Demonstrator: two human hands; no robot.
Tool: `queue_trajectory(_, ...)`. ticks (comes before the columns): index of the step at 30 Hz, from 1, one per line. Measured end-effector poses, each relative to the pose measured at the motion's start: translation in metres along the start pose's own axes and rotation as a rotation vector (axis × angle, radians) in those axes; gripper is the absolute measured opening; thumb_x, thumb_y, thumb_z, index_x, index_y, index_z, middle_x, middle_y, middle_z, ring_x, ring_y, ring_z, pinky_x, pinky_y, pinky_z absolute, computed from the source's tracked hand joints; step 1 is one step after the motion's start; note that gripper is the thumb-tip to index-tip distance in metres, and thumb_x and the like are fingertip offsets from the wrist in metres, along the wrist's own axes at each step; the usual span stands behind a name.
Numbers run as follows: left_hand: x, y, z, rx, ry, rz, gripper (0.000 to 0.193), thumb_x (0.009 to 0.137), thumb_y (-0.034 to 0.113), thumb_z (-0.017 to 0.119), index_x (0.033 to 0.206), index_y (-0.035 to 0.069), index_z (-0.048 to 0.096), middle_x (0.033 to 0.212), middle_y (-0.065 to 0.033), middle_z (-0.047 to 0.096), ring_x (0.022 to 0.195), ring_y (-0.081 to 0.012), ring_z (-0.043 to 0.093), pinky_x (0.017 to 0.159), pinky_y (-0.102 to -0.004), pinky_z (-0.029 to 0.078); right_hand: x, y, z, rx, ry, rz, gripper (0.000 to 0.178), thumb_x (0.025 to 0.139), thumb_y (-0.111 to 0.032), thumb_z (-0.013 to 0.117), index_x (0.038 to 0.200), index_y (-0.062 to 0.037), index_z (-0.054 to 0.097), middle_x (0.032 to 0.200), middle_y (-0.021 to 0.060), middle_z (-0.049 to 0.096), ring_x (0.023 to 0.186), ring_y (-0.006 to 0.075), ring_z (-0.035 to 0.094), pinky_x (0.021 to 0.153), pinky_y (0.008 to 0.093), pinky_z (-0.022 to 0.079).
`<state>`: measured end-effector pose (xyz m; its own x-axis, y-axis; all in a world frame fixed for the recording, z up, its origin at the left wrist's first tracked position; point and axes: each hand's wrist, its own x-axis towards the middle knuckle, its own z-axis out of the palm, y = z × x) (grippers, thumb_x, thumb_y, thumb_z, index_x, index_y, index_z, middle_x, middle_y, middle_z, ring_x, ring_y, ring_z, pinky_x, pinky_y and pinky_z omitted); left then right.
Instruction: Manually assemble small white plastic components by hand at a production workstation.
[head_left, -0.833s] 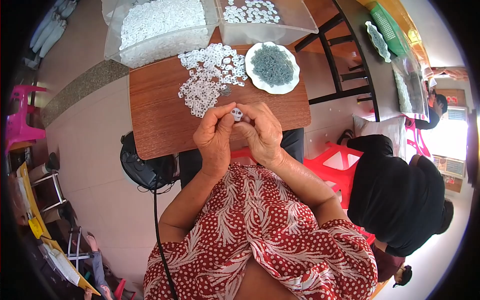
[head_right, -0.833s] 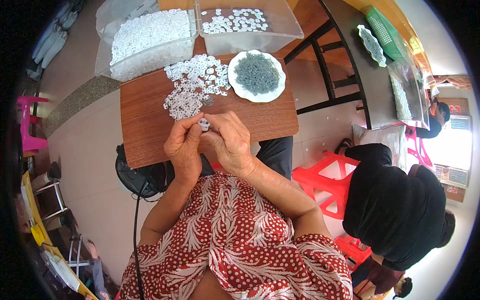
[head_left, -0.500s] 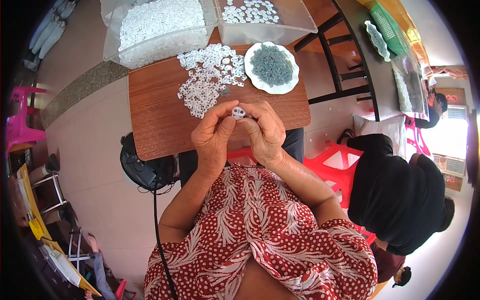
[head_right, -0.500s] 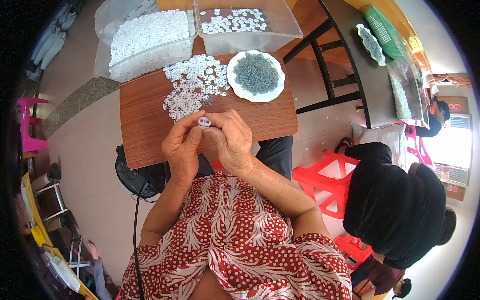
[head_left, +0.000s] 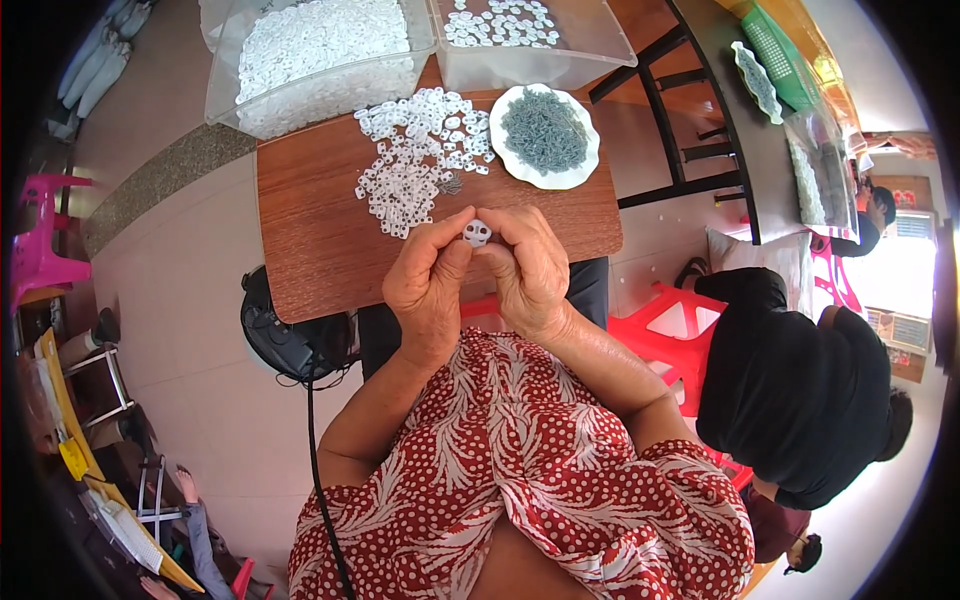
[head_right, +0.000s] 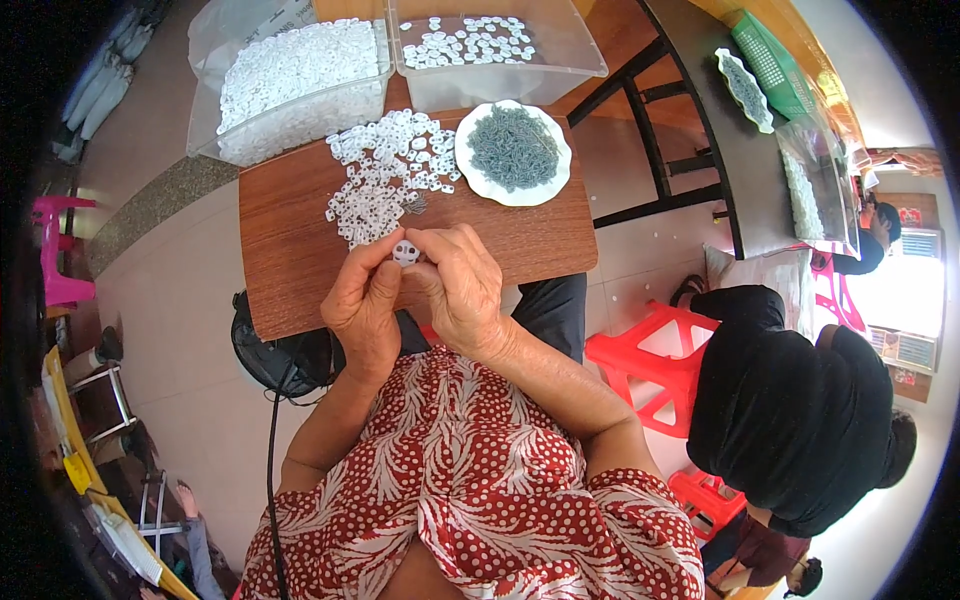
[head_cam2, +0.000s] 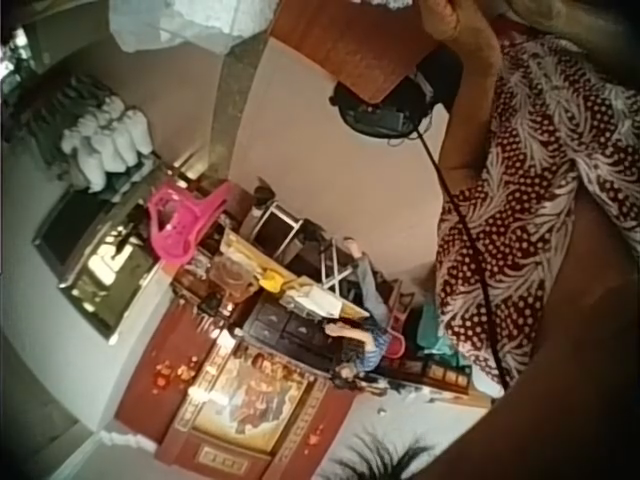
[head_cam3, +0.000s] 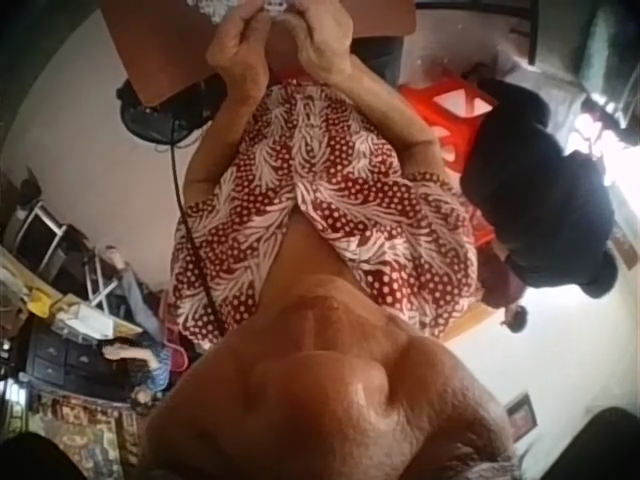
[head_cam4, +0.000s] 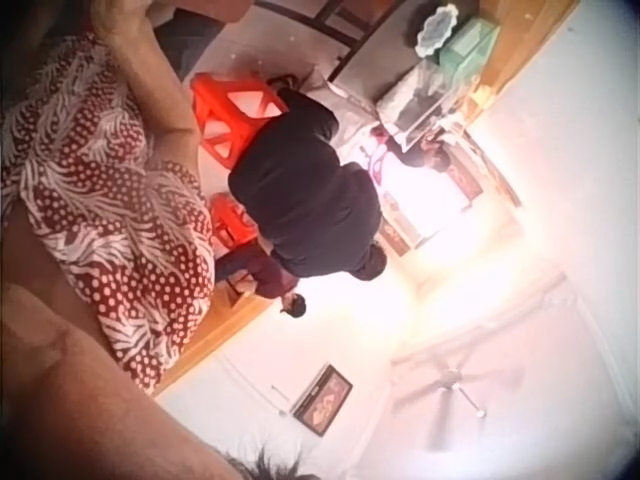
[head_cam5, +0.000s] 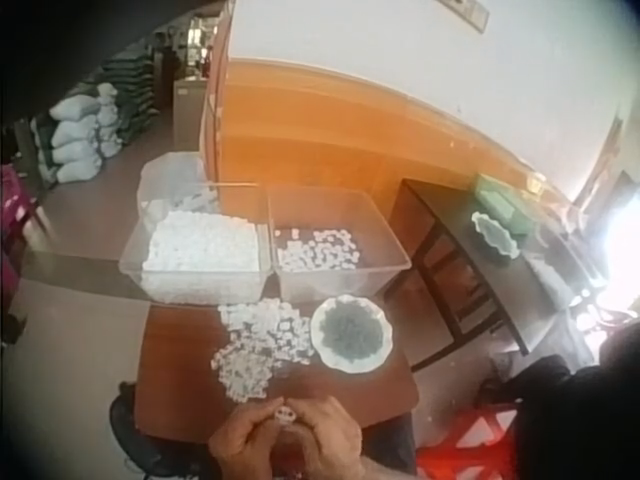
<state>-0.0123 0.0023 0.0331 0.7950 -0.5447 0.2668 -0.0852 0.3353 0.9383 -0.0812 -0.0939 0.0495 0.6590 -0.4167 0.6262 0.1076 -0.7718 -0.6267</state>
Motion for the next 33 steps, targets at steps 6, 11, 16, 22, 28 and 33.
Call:
queue_trajectory(6,0.0,-0.001,0.002,0.028,0.012,0.05,0.022,0.087,0.008,0.057,0.107,0.0,0.061,0.085,0.0006,0.055,0.074,-0.0067,0.045,0.066,-0.0189,0.038,-0.001,0.003,-0.002,-0.039,-0.019,-0.063,0.025,0.08,-0.005,0.061,0.102,0.0042,0.056,0.083,0.0134,0.058,0.069,0.0259,0.055,0.059,0.0309,0.044)
queue_trajectory(11,-0.002,-0.001,0.005,0.007,0.032,0.021,0.022,0.087,0.01,0.058,0.106,-0.001,0.061,0.083,0.0007,0.054,0.073,-0.0066,0.044,0.066,-0.0185,0.037,-0.004,0.006,0.001,-0.024,0.004,-0.071,0.023,0.081,-0.007,0.06,0.101,0.0039,0.055,0.081,0.0136,0.057,0.067,0.0267,0.055,0.058,0.032,0.044)
queue_trajectory(16,-0.002,0.0,0.006,-0.008,0.064,-0.001,0.021,0.086,0.01,0.059,0.104,-0.001,0.061,0.082,0.001,0.052,0.073,-0.0062,0.044,0.066,-0.0184,0.037,-0.003,0.005,0.004,-0.006,0.003,-0.05,0.021,0.081,-0.006,0.06,0.099,0.0039,0.054,0.08,0.0133,0.056,0.067,0.0271,0.055,0.057,0.0325,0.044)
queue_trajectory(22,-0.003,-0.005,0.008,0.074,0.083,0.053,0.018,0.087,0.008,0.058,0.102,-0.001,0.061,0.08,0.0014,0.051,0.071,-0.0059,0.043,0.065,-0.0184,0.037,-0.007,0.007,0.008,-0.034,0.011,-0.057,0.017,0.08,-0.002,0.059,0.095,0.0037,0.054,0.076,0.0121,0.056,0.063,0.0263,0.053,0.054,0.0324,0.043)
queue_trajectory(28,-0.011,-0.02,-0.005,0.049,-0.003,-0.132,0.015,0.088,0.005,0.056,0.101,0.0,0.061,0.083,-0.0009,0.056,0.076,-0.0069,0.05,0.065,-0.0201,0.041,-0.026,0.017,0.01,0.06,-0.083,0.14,0.015,0.078,0.002,0.061,0.092,0.0011,0.056,0.075,0.0104,0.057,0.062,0.0202,0.054,0.054,0.0302,0.043)
queue_trajectory(33,-0.018,-0.056,-0.02,0.161,0.006,-0.352,0.017,0.085,0.003,0.057,0.101,0.001,0.062,0.082,-0.0037,0.06,0.075,-0.0086,0.054,0.065,-0.0221,0.045,-0.057,0.035,0.013,0.39,-0.104,0.767,0.01,0.081,0.002,0.06,0.09,0.0022,0.058,0.075,0.0051,0.06,0.064,0.0099,0.053,0.058,0.0242,0.044)
